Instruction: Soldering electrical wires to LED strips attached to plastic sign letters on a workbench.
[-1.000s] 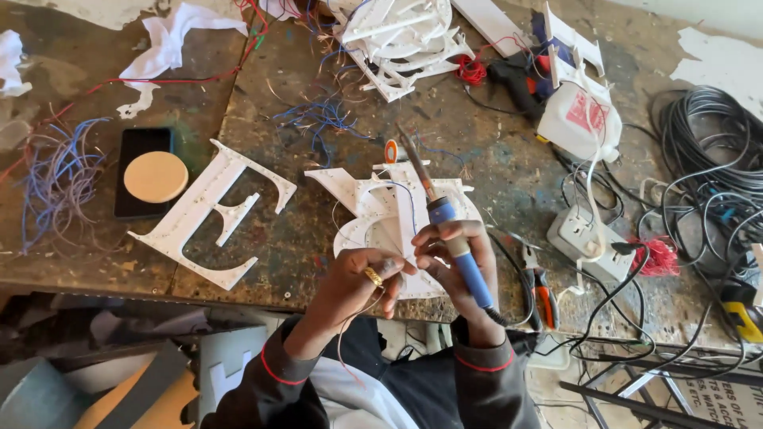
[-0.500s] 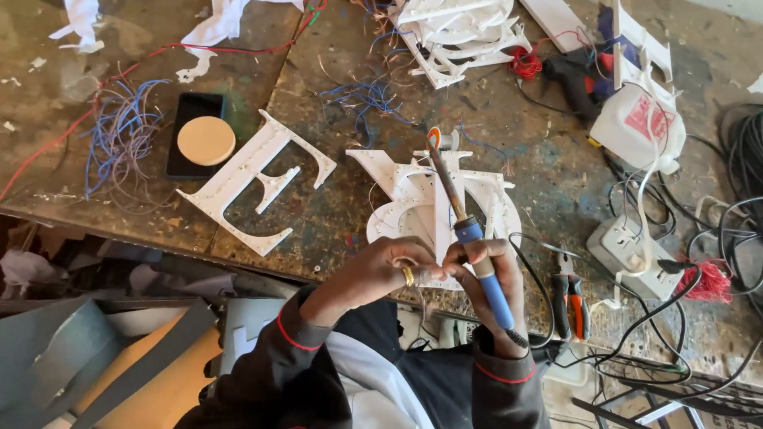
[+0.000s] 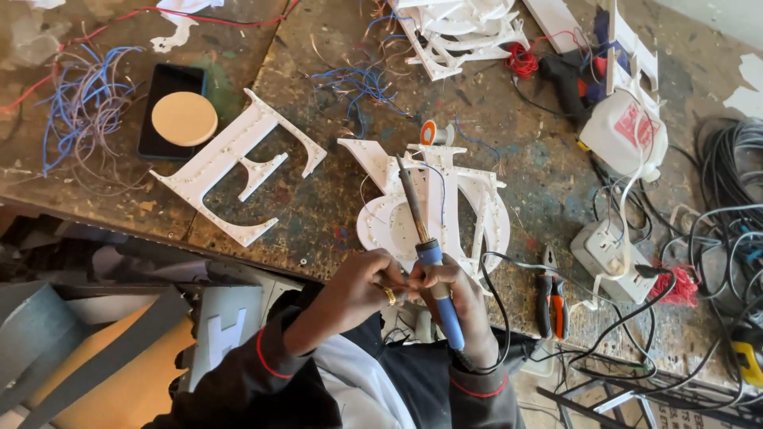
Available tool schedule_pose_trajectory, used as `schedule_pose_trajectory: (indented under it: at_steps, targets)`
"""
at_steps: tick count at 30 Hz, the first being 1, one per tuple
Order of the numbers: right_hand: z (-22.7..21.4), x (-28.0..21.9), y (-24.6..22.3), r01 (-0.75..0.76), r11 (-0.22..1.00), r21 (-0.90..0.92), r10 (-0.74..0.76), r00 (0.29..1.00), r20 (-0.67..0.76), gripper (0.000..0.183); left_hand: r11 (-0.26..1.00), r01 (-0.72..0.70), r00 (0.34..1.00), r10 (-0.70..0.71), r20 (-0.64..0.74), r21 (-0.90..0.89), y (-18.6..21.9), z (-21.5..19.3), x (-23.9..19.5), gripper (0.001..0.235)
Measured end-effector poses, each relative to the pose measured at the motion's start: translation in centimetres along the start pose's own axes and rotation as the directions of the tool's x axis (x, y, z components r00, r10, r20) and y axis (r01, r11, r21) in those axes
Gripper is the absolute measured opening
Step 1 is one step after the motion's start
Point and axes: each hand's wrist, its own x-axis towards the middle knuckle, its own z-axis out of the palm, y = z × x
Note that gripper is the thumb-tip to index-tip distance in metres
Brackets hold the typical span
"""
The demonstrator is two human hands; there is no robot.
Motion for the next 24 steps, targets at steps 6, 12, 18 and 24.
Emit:
schedule_pose_trajectory:
  at_steps: [6, 12, 18, 24]
  targets:
    - [-0.1, 2.7, 0.0, 0.007, 0.974, 0.226, 0.054, 0.963, -0.265, 0.023, 0.954, -0.07, 0.957, 0.147, -0.25, 0.292, -0.8, -2.3, 1.6, 0.02]
    - [-3.4, 3.3, 0.1, -0.047, 0.981, 0.19, 0.133, 0.871, -0.472, 0.014, 0.746, 0.103, 0.953, 0.116, -0.28, 0.658, -3.3, -8.4, 6.9, 0.028]
    - [-5.5, 2.9, 0.5, -0.023, 0.975, 0.222, 0.133, 0.857, -0.498, 0.022, 0.617, -0.134, 0.908, 0.389, -0.153, 0.776, -6.9, -9.6, 8.6, 0.002]
    - [-8.0, 3.5, 7.9, 0.013, 0.929, 0.371, 0.238, 0.746, -0.622, 0.02, 0.581, -0.261, 0.888, 0.457, -0.044, 0.771, -4.5, -7.5, 6.6, 0.006]
